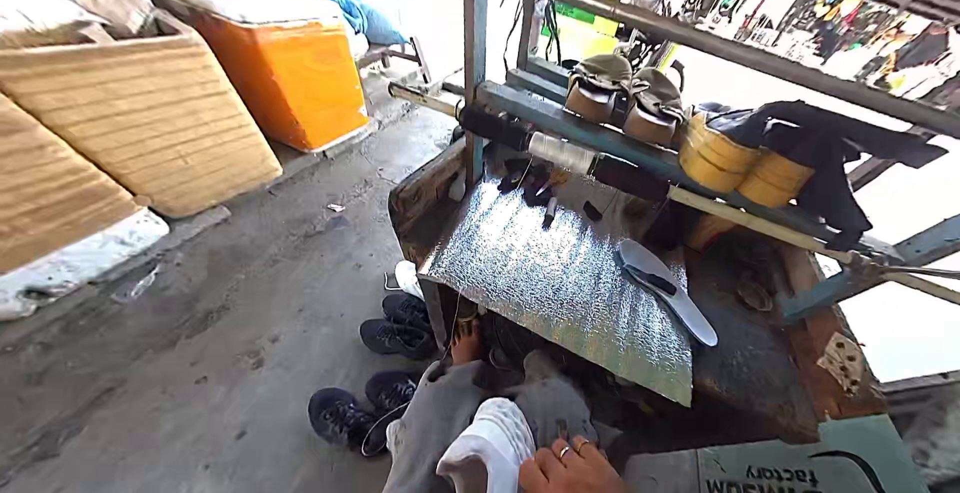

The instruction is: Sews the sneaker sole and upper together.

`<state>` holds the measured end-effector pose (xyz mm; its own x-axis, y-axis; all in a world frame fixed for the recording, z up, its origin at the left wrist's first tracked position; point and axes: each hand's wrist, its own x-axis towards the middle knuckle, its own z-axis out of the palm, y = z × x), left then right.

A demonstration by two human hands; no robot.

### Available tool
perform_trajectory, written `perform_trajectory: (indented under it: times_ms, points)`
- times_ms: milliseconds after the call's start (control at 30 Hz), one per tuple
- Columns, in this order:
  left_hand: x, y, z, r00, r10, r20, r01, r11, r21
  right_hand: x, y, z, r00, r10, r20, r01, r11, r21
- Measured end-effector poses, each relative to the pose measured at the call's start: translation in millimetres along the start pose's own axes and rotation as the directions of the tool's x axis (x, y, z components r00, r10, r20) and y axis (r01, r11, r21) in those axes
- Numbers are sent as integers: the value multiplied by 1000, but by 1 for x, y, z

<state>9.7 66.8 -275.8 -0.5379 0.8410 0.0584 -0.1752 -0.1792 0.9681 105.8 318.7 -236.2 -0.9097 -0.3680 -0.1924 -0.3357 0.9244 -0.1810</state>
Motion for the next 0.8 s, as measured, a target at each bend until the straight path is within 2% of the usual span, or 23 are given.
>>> perform_trajectory:
  times_ms: [33, 67, 100, 167, 233, 300, 400, 500, 600, 733, 800]
  points:
    - [15, 2, 7, 995, -39, -90, 33, 998, -58, 1, 2, -2, 999, -14, 43, 12, 999, 33]
    - [28, 10, 17, 982, -92, -166, 91, 996, -14, 2, 5, -5, 996, -25, 85, 19, 997, 70]
    - [39, 15, 26, 963, -139, -229, 171, 978, 123, 3, 9, -6, 994, -36, 100, 26, 995, 97]
    - [48, 10, 40, 946, -123, -301, 246, 876, 414, 2, 17, 0, 996, -71, 51, 64, 991, 120]
    - [41, -5, 46, 932, -113, -343, 292, 795, 532, 1, 18, 3, 996, -87, 17, 84, 987, 135]
    - [24, -26, 50, 903, -219, -370, 394, 767, 507, 1, 21, 7, 995, -95, -24, 97, 987, 128]
    - [8, -42, 58, 879, -352, -321, 456, 817, 353, -1, 24, 16, 988, -124, -93, 133, 987, 96]
    - [9, -44, 60, 878, -389, -280, 460, 847, 265, -5, 22, 20, 985, -115, -128, 126, 988, 86]
    - [8, -44, 61, 868, -400, -295, 466, 861, 204, -8, 18, 26, 980, -95, -176, 106, 993, 51]
    - [3, -58, 58, 875, -389, -289, 469, 828, 306, -10, 31, 29, 972, -149, -182, 166, 983, 82]
    - [3, -52, 58, 874, -397, -281, 482, 780, 399, -7, 40, 19, 971, -214, -110, 227, 966, 122]
